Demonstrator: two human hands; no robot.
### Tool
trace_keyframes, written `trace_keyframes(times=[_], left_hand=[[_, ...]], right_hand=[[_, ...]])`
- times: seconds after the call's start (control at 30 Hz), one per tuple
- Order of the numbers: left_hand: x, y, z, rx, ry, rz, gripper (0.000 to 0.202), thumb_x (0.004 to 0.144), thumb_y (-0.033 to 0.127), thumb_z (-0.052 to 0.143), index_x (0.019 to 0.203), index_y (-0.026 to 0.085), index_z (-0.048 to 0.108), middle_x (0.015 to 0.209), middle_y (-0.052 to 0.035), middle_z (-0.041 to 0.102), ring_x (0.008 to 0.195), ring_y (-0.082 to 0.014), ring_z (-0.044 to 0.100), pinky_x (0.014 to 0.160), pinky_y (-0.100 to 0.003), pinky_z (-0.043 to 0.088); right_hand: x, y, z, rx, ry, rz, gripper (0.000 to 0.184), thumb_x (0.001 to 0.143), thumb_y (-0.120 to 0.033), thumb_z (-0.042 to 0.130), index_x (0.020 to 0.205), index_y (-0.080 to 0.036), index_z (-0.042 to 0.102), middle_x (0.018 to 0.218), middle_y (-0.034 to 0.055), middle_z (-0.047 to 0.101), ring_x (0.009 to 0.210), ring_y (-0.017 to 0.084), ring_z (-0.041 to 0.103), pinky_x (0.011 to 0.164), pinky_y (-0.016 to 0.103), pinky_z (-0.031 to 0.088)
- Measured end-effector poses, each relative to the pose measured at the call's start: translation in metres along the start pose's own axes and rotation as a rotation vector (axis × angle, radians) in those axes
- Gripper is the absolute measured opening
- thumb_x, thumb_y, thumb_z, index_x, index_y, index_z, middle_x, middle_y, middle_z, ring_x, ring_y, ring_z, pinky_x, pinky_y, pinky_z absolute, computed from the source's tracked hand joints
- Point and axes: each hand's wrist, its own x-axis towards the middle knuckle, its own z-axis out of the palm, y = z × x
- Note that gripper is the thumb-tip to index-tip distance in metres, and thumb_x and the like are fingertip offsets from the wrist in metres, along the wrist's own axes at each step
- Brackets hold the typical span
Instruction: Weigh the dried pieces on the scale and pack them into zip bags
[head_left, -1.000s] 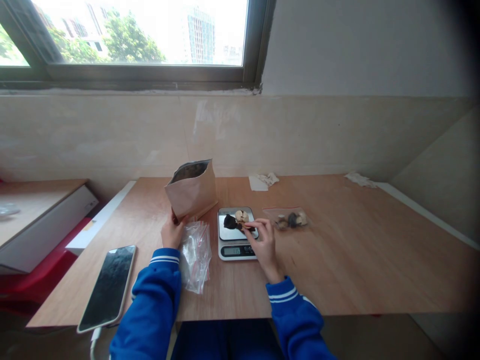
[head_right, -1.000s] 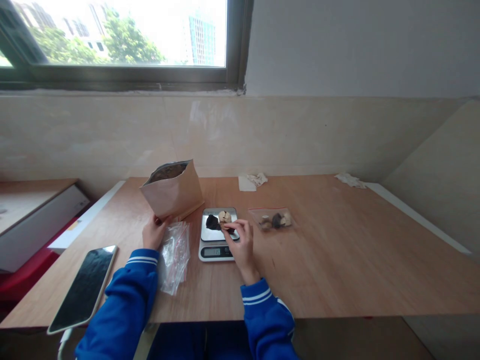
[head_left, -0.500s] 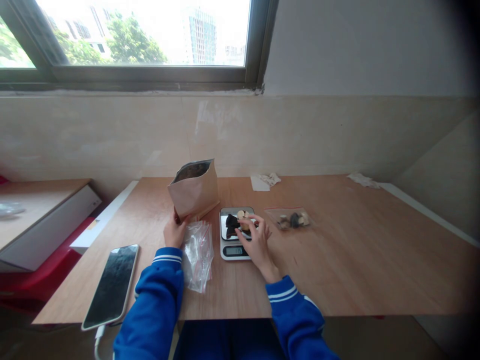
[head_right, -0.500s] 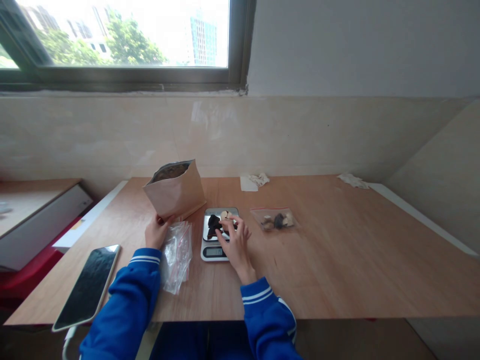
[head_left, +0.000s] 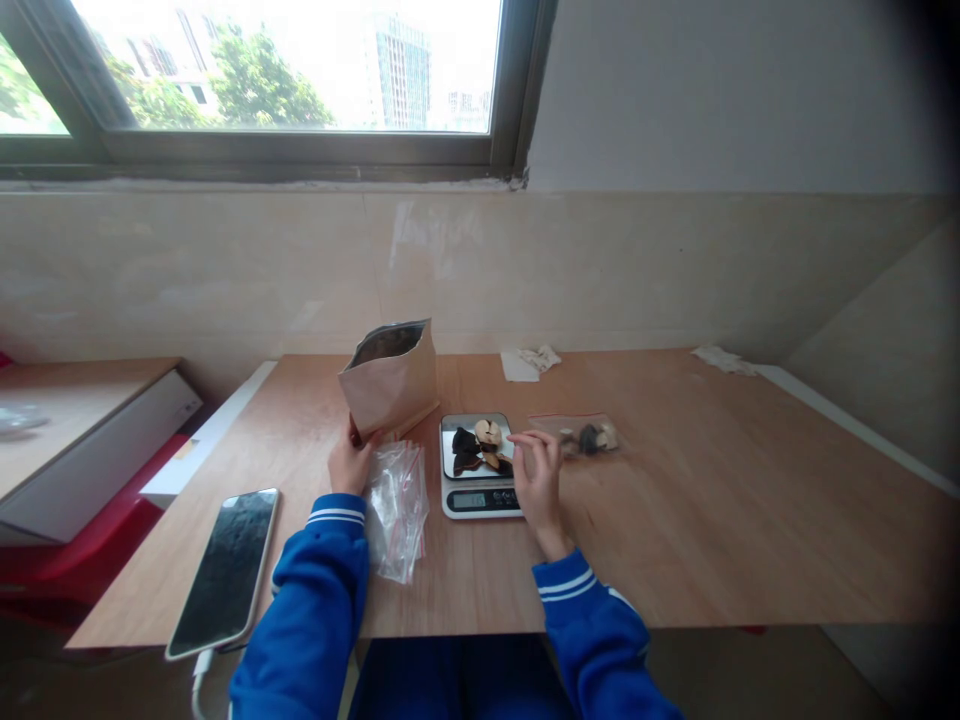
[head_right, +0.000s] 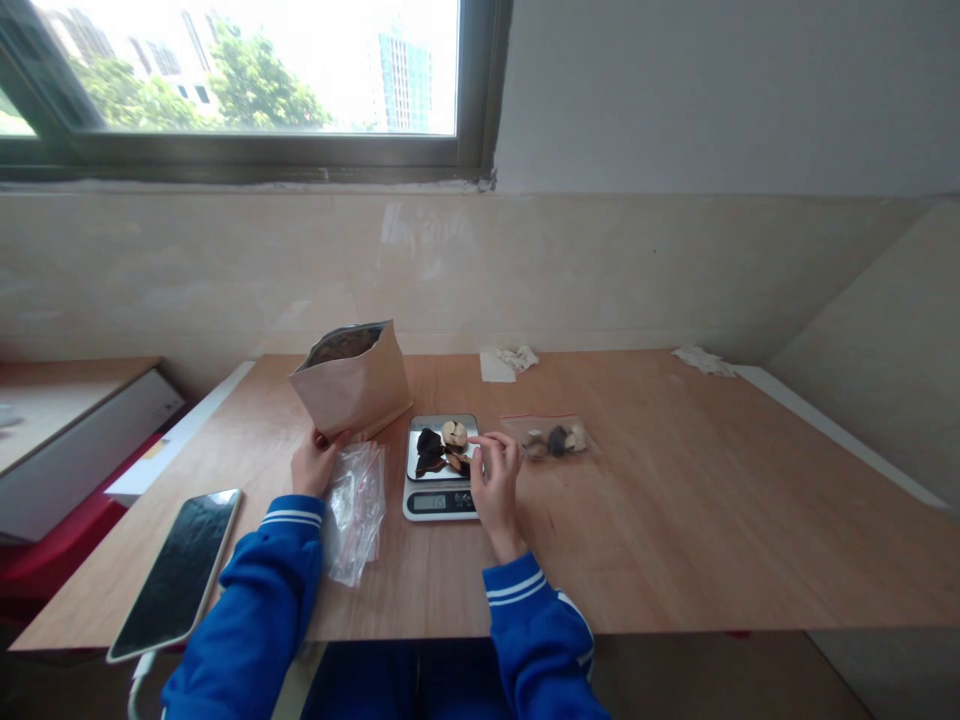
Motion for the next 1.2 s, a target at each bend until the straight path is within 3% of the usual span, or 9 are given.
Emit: trace_keyframes(times=[0.13, 0.2, 0.3, 0.37, 0.53, 0.8, 1.0, 1.2], left_hand=[[0.000, 0.002, 0.000, -0.046, 0.009, 0.001, 0.055, 0.078, 0.048, 0.059, 0.127, 0.021, 0.055, 0.102, -0.0080, 0.071, 0.095, -0.0248, 0.067, 0.075, -0.029, 0.047], [-0.001, 0.002, -0.001, -0.047, 0.009, 0.006, 0.053, 0.078, 0.048, 0.060, 0.124, 0.021, 0.057, 0.101, -0.0075, 0.072, 0.093, -0.0244, 0.067, 0.075, -0.028, 0.047], [-0.001, 0.003, -0.001, -0.035, 0.007, 0.005, 0.051, 0.078, 0.049, 0.059, 0.121, 0.022, 0.059, 0.100, -0.0072, 0.072, 0.091, -0.0247, 0.067, 0.073, -0.029, 0.046], [0.000, 0.002, -0.001, -0.048, 0.002, 0.010, 0.052, 0.078, 0.049, 0.059, 0.121, 0.022, 0.058, 0.100, -0.0072, 0.071, 0.090, -0.0245, 0.067, 0.073, -0.028, 0.046], [0.001, 0.000, 0.001, -0.064, 0.005, 0.018, 0.054, 0.077, 0.050, 0.059, 0.123, 0.020, 0.058, 0.100, -0.0082, 0.071, 0.090, -0.0251, 0.066, 0.073, -0.029, 0.046], [0.002, -0.002, 0.002, -0.078, 0.015, 0.029, 0.055, 0.076, 0.049, 0.060, 0.122, 0.019, 0.058, 0.101, -0.0092, 0.071, 0.091, -0.0265, 0.066, 0.074, -0.031, 0.046], [0.002, -0.003, 0.003, -0.084, 0.026, 0.043, 0.057, 0.076, 0.049, 0.060, 0.124, 0.020, 0.057, 0.101, -0.0090, 0.071, 0.090, -0.0270, 0.066, 0.074, -0.032, 0.046], [0.003, -0.004, 0.003, -0.090, 0.017, 0.039, 0.056, 0.076, 0.049, 0.061, 0.124, 0.021, 0.058, 0.101, -0.0090, 0.072, 0.092, -0.0273, 0.067, 0.074, -0.032, 0.047]], right_hand=[[0.016, -0.019, -0.007, 0.080, 0.023, -0.004, 0.021, 0.092, -0.024, 0.042, 0.096, -0.021, 0.063, 0.100, 0.0081, 0.053, 0.103, 0.023, 0.050, 0.093, 0.041, 0.040], [0.023, -0.029, -0.009, 0.105, -0.104, -0.031, 0.021, 0.091, -0.024, 0.042, 0.094, -0.022, 0.063, 0.097, 0.0072, 0.056, 0.099, 0.022, 0.052, 0.090, 0.039, 0.043], [0.022, -0.031, -0.011, 0.064, -0.393, -0.092, 0.016, 0.088, -0.026, 0.051, 0.096, -0.023, 0.065, 0.098, 0.0068, 0.058, 0.097, 0.023, 0.054, 0.088, 0.040, 0.044], [0.015, -0.024, -0.011, 0.005, -0.483, -0.113, 0.019, 0.085, -0.024, 0.055, 0.101, -0.023, 0.065, 0.104, 0.0081, 0.057, 0.100, 0.025, 0.054, 0.091, 0.043, 0.044], [0.002, -0.004, -0.009, 0.012, -0.444, -0.110, 0.035, 0.088, -0.012, 0.042, 0.115, -0.023, 0.060, 0.115, 0.0101, 0.055, 0.109, 0.024, 0.053, 0.095, 0.043, 0.044], [0.007, 0.004, -0.004, 0.090, -0.345, -0.064, 0.032, 0.085, -0.016, 0.050, 0.116, -0.022, 0.056, 0.114, 0.0097, 0.059, 0.110, 0.024, 0.055, 0.094, 0.041, 0.045], [0.014, -0.014, -0.012, 0.074, -0.318, -0.093, 0.032, 0.082, -0.023, 0.060, 0.114, -0.024, 0.058, 0.117, 0.0090, 0.057, 0.114, 0.024, 0.051, 0.100, 0.044, 0.040], [0.028, -0.029, -0.017, -0.006, -0.423, -0.097, 0.026, 0.081, -0.018, 0.059, 0.105, -0.024, 0.064, 0.112, 0.0083, 0.055, 0.110, 0.025, 0.053, 0.097, 0.044, 0.042]])
